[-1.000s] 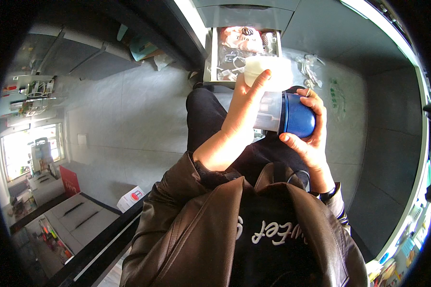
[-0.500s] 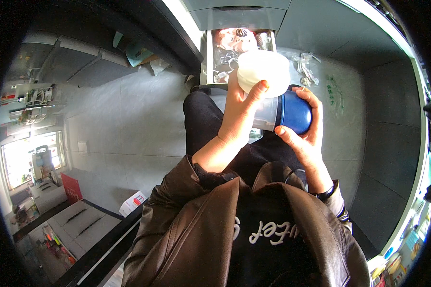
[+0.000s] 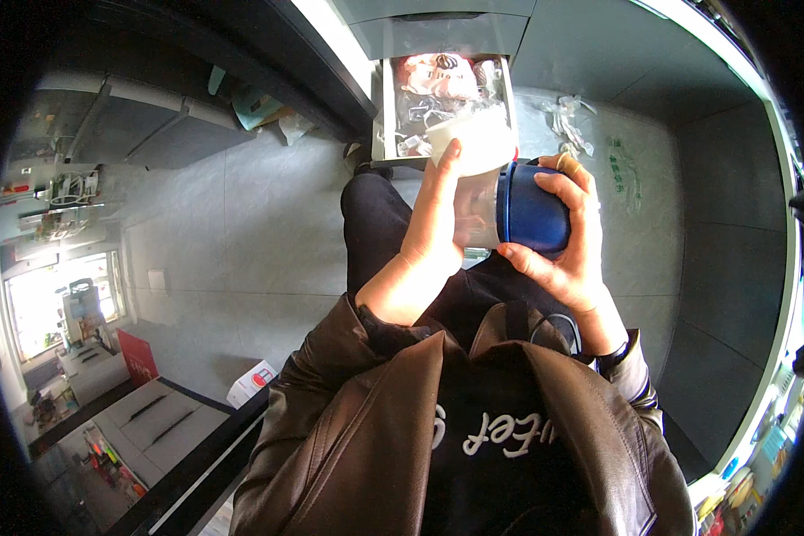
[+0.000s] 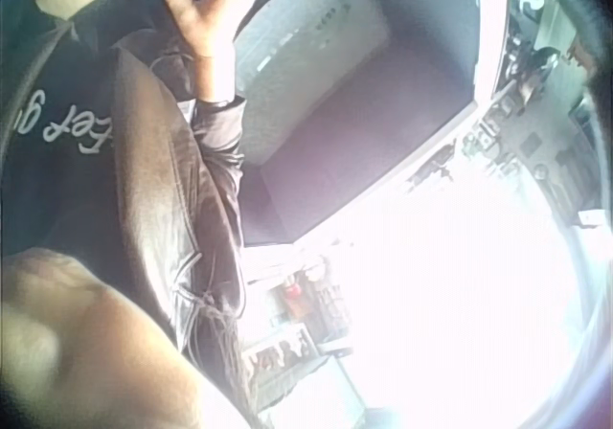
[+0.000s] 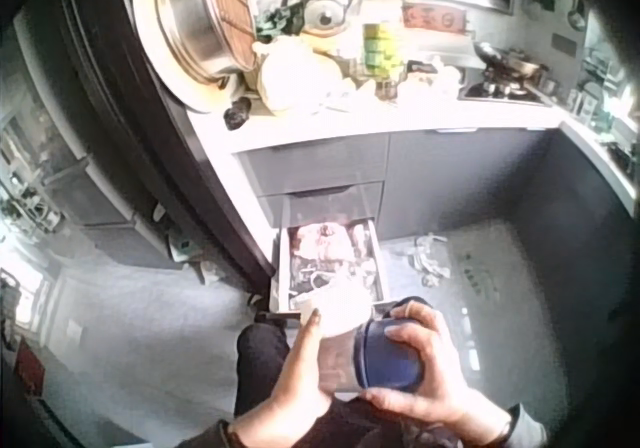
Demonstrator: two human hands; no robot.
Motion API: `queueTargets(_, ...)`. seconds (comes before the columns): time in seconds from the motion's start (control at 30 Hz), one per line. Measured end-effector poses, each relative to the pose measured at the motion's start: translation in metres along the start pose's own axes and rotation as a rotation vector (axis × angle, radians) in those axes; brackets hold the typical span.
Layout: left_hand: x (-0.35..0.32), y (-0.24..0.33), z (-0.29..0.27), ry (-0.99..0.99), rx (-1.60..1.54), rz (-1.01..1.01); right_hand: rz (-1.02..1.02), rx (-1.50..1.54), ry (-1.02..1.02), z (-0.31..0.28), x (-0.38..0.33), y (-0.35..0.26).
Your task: The person sits on the floor and assembles a small plastic container by hand. They insert a white internal piece, attach a blue base, and then screw on a blue lid, completing the assembly.
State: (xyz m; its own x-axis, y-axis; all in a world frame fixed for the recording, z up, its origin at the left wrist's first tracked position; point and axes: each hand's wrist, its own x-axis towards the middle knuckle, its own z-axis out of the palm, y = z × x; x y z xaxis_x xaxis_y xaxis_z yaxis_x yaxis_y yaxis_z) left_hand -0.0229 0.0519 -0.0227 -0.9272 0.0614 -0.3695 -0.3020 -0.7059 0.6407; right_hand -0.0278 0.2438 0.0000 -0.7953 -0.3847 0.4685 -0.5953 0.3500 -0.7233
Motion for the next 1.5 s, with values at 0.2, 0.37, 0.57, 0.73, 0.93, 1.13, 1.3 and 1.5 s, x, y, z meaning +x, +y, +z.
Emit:
queueTargets(0.2, -0.006, -0.002, 0.008, 0.031, 0.065, 0.098, 0.070, 0.030, 0.050, 0.003, 0.002, -0.003)
queueTargets(0.37, -0.007, -0.001, 0.010, 0.031, 0.141, 0.223, 0.075, 0.002, 0.032, 0.000, 0.006, -0.008)
queueTargets(0.57, -0.006, 0.003, 0.012, 0.035, 0.106, 0.319, 0.114, 0.043, 0.053, 0.000, 0.008, -0.013)
queueTargets(0.73, -0.010, 0.003, 0.018, 0.091, 0.159, 0.382, 0.254, 0.114, 0.086, 0.001, 0.008, -0.016)
queueTargets(0.93, -0.004, 0.002, 0.019, 0.156, 0.238, 0.415, 0.549, 0.318, 0.079, 0.006, 0.011, -0.016)
queueTargets(1.13, 0.004, 0.001, 0.014, 0.169, 0.285, 0.392, 0.650, 0.459, 0.030, 0.008, 0.010, -0.009)
queueTargets(1.3, 0.007, -0.001, 0.012, 0.156, 0.286, 0.389, 0.636, 0.426, 0.052, 0.012, 0.006, -0.002)
queueTargets(1.5, 0.008, -0.005, 0.013, 0.196, 0.292, 0.410, 0.679, 0.451, 0.065, 0.011, 0.008, -0.006)
